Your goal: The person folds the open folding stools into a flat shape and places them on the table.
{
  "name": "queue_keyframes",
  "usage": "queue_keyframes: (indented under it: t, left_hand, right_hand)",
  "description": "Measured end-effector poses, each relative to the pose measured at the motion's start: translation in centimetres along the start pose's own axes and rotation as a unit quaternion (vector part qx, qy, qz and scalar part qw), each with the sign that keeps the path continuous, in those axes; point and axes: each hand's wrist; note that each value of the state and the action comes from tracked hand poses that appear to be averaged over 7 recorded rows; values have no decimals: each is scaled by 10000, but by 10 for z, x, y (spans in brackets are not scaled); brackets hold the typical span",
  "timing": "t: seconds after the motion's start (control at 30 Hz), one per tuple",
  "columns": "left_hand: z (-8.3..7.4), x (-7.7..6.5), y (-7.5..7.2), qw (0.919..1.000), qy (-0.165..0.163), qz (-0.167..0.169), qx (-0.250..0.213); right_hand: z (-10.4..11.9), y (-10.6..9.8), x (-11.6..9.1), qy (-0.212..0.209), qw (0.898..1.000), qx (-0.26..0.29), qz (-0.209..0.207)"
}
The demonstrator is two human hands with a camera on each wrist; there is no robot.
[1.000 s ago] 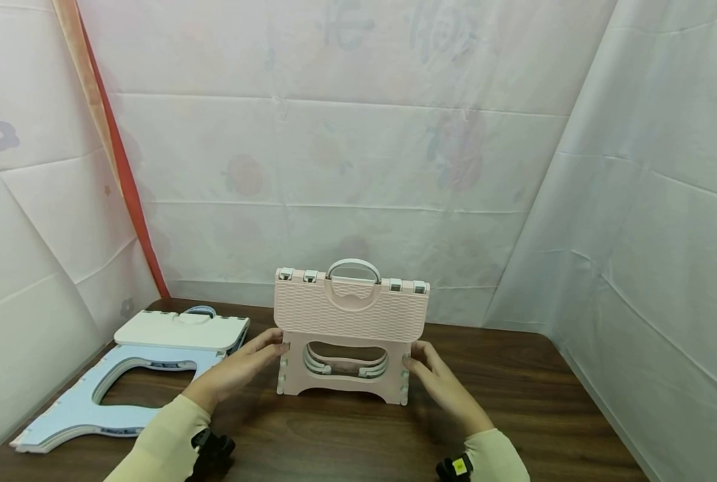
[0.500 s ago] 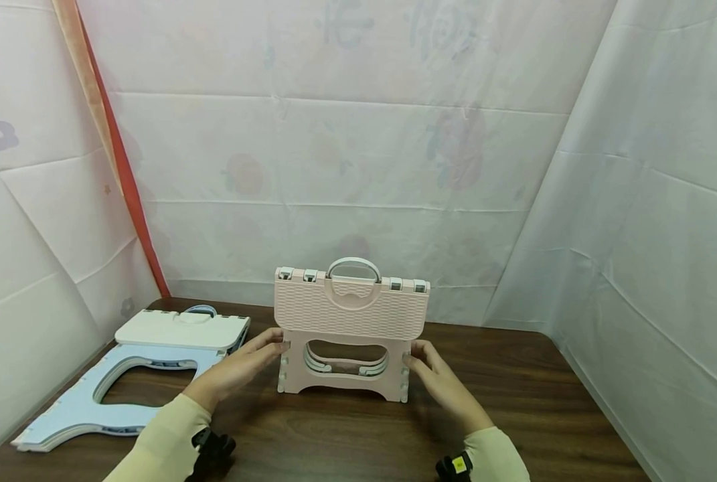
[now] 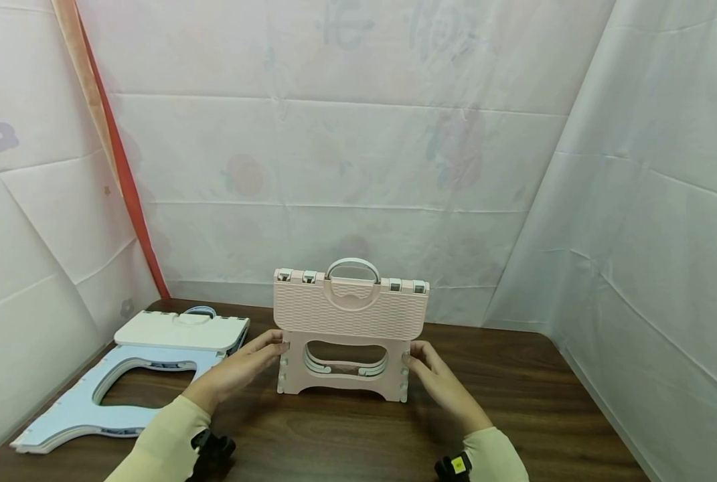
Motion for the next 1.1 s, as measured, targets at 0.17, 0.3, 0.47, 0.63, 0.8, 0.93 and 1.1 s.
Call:
queue_keyframes:
  t: [0.17, 0.3, 0.47, 0.63, 0.8, 0.93, 1.1]
  left_hand:
    - [0, -1, 0, 10000, 10, 17, -31]
    - [-1, -1, 0, 10000, 33, 35, -10]
    - [-1, -2, 0, 9999, 70, 79, -20]
    - [-2, -2, -1, 9997, 169, 146, -86]
    - [-1, -2, -1, 9993, 295, 185, -123]
    - [-1, -2, -1, 9987, 402, 205, -234]
    - [-1, -1, -2, 9976, 547, 197, -383]
  right_hand:
    - [0, 0, 0, -17, 10000, 43, 19]
    - [0, 0, 0, 5, 10000, 36, 16]
    - [1, 0, 0, 16, 10000, -19, -7]
    - [2, -1, 0, -36, 10000, -7, 29]
    - [0, -2, 1, -132, 9997, 132, 179]
    - [-1, -3, 2, -181, 9995, 162, 212]
    - [0, -2, 4, -281, 9992, 232, 183]
Point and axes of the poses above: each hand's wrist, its own x-axis towards the middle knuckle, its own y-axis out of the palm, z = x × y, and after that the axes turned 11 degrees about y, right-handed
